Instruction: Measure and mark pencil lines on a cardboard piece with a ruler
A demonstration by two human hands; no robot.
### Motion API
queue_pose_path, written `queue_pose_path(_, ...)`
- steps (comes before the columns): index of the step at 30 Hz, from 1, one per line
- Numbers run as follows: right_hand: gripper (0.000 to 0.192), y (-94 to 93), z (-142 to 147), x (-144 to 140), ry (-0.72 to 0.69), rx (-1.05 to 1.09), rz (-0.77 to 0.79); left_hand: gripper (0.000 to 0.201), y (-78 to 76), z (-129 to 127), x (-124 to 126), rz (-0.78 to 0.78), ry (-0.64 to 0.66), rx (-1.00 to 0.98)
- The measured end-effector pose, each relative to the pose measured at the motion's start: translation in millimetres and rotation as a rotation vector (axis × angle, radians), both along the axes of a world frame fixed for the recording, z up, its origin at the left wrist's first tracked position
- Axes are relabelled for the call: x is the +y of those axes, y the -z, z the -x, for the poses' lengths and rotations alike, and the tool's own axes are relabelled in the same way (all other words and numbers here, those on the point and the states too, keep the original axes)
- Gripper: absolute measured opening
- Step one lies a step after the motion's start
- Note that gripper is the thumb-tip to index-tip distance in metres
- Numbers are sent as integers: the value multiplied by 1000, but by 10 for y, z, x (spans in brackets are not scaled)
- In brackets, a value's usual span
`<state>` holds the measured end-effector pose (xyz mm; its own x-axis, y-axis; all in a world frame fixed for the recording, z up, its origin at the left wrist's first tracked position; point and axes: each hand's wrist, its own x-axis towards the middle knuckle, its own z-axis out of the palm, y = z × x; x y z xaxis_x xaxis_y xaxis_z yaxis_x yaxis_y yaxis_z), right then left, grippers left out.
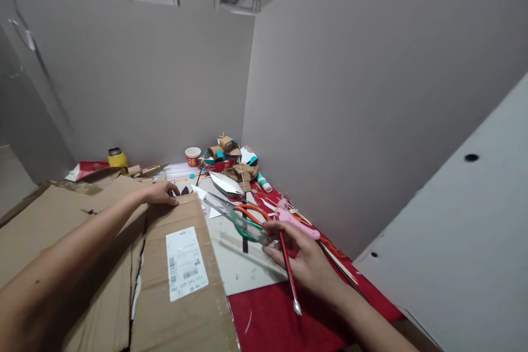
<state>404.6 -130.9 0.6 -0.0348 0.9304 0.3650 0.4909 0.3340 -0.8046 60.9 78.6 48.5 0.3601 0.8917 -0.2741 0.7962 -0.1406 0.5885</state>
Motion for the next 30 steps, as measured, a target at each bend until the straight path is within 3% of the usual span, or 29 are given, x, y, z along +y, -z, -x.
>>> queue_pose_path(6, 40, -63, 14, -66, 78, 211, -10, 37, -298, 47, -87, 123, -29, -228)
queue_pose_path(9, 41, -121, -22, -90, 113, 277, -52, 37, -459, 110, -156, 141, -114, -365)
queue_pose_path(12, 41, -166, -90, -115, 159, 324, -120, 37, -507, 207, -303, 137, -241, -486)
queue_pose_path(15, 40, -225, -121, -134, 193, 351, -177, 37, -346, 280, -611, 128, -376, -590)
queue_pose_path(20, 35, -334, -27, -120, 133, 312, -206, 26, 212, 264, -1437, 254, -501, -709)
queue_pose_path(22, 34, -345, 35, -85, 90, 258, -195, 27, 364, 241, -1742, 320, -525, -752)
queue_pose_path(25, 32, -331, 125, 8, -22, 124, -197, 39, 418, 242, -2024, 386, -532, -783)
queue_pose_path(30, 30, -340, 243, 204, -220, -116, -207, 41, 312, 328, -2098, 443, -522, -755)
